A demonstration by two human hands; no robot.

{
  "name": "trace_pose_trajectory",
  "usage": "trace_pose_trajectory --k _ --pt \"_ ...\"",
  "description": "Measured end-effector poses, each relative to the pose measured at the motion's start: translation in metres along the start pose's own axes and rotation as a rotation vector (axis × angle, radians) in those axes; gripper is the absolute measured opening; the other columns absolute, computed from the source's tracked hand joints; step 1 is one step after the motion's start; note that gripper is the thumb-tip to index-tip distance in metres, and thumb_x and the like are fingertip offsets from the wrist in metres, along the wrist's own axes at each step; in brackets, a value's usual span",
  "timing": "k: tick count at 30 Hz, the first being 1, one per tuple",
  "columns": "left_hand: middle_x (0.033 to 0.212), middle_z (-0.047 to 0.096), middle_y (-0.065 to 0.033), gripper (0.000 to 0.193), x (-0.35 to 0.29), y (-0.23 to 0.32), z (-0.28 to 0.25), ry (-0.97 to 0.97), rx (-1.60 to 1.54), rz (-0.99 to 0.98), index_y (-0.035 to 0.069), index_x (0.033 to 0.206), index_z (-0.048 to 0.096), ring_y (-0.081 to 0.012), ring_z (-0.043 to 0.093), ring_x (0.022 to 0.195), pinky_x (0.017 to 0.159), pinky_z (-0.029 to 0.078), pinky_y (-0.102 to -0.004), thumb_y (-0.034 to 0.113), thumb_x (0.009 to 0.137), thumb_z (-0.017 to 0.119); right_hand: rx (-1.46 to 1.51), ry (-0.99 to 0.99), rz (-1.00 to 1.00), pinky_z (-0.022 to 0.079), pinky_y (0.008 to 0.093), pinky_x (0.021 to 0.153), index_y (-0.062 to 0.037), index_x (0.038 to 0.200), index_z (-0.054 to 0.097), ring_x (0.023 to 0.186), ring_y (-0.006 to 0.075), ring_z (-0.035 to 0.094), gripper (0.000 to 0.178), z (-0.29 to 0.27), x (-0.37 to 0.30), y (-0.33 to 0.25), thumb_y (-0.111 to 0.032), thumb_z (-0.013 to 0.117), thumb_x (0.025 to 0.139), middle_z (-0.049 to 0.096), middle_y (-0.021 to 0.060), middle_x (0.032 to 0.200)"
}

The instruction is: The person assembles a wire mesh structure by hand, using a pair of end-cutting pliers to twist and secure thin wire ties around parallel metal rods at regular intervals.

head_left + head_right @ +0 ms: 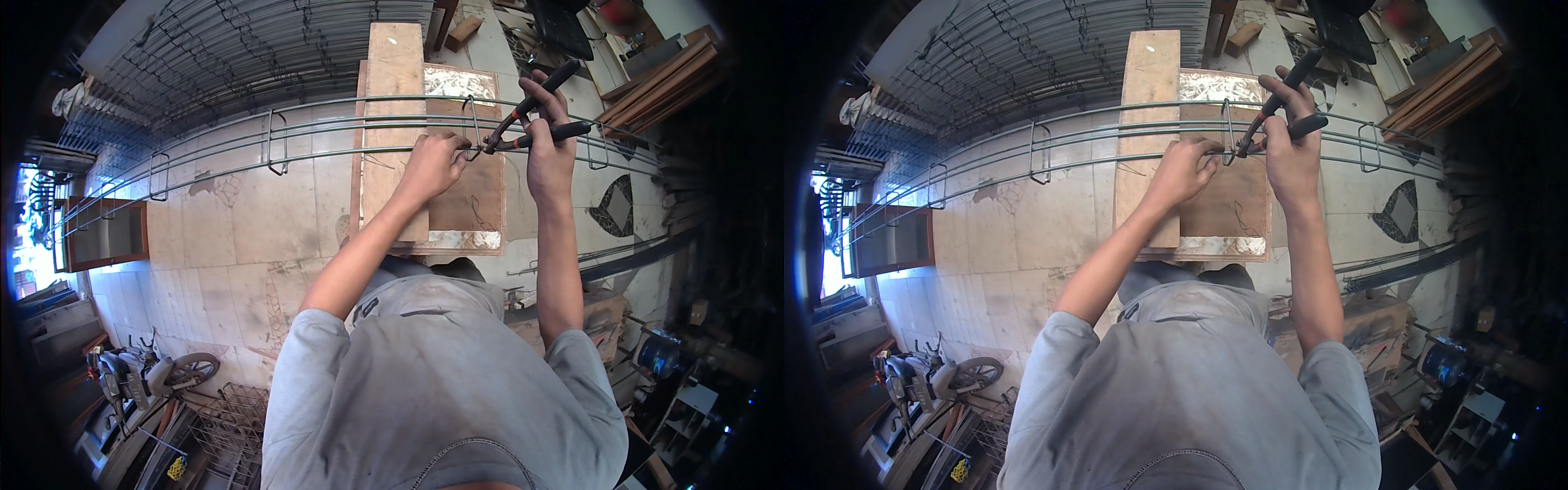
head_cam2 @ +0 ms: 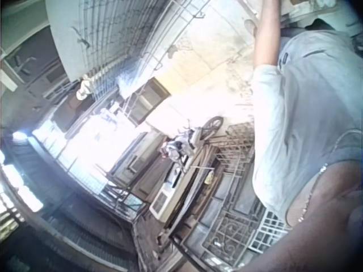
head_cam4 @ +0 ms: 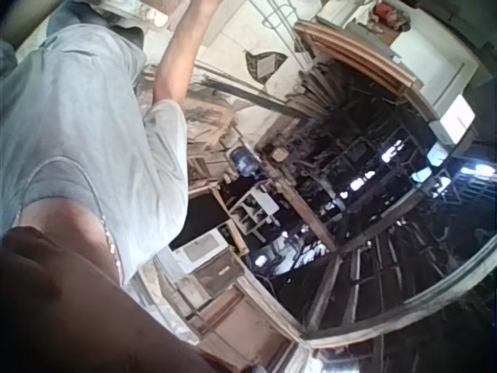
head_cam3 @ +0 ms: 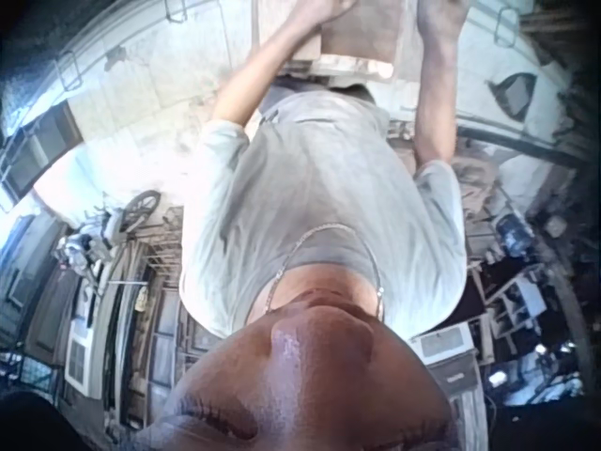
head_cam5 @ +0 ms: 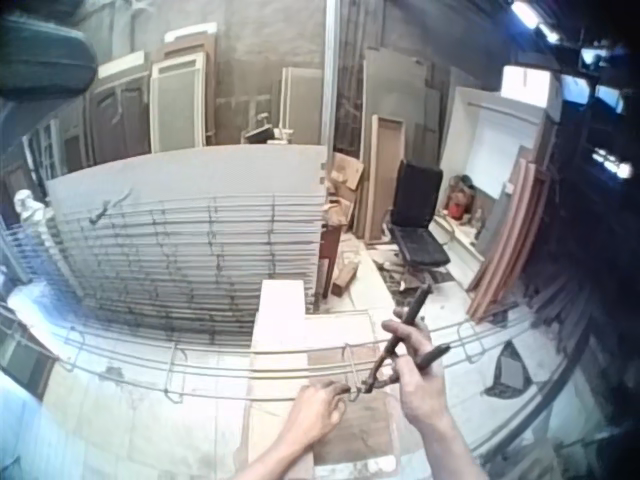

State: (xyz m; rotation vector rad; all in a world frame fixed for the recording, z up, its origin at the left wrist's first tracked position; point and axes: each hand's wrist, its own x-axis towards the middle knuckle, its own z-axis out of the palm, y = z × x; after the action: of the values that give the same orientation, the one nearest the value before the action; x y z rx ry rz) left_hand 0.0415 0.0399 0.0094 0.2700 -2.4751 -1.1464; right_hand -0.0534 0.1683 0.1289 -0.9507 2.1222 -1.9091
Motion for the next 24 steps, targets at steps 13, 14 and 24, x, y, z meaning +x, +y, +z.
trace_pose_trajectory --k 13,14,24 --pt "0.097 0.071 -0.0156 0.035 0.002 0.009 0.005 -0.043 0.088 -0.139 0.005 0.104 0.071 -0.0346 0.065 0.094 0.088 0.045 -0.0448 0.027 0.078 0.077 -0.032 -0.013 -0.06 0.055 0.0229 0.064 -0.0009 0.118 0.058 0.092 0.0112 0.062 0.026 0.012 0.003 0.013 -0.013 0.056 0.096 0.048 0.0154 0.135" --pt "0.099 0.071 -0.0159 0.036 0.001 0.007 0.004 -0.019 0.064 -0.126 0.005 0.106 0.07 -0.035 0.065 0.096 0.089 0.045 -0.0452 0.027 0.078 0.077 -0.004 0.0 -0.069 0.056 0.0233 0.064 0.0002 0.116 0.057 0.089 0.011 0.062 0.025 0.013 0.004 0.017 -0.016 0.058 0.097 0.049 0.0164 0.132" --pt "0.106 0.071 -0.0148 0.042 -0.001 0.007 0.01 0.024 0.069 -0.086 0.006 0.114 0.065 -0.0336 0.065 0.102 0.091 0.043 -0.0465 0.028 0.08 0.076 -0.12 -0.209 -0.327 0.059 0.0267 0.074 0.0005 0.122 0.046 0.106 0.0187 0.06 0.031 0.002 0.027 0.014 -0.015 0.058 0.098 0.049 0.0159 0.129"
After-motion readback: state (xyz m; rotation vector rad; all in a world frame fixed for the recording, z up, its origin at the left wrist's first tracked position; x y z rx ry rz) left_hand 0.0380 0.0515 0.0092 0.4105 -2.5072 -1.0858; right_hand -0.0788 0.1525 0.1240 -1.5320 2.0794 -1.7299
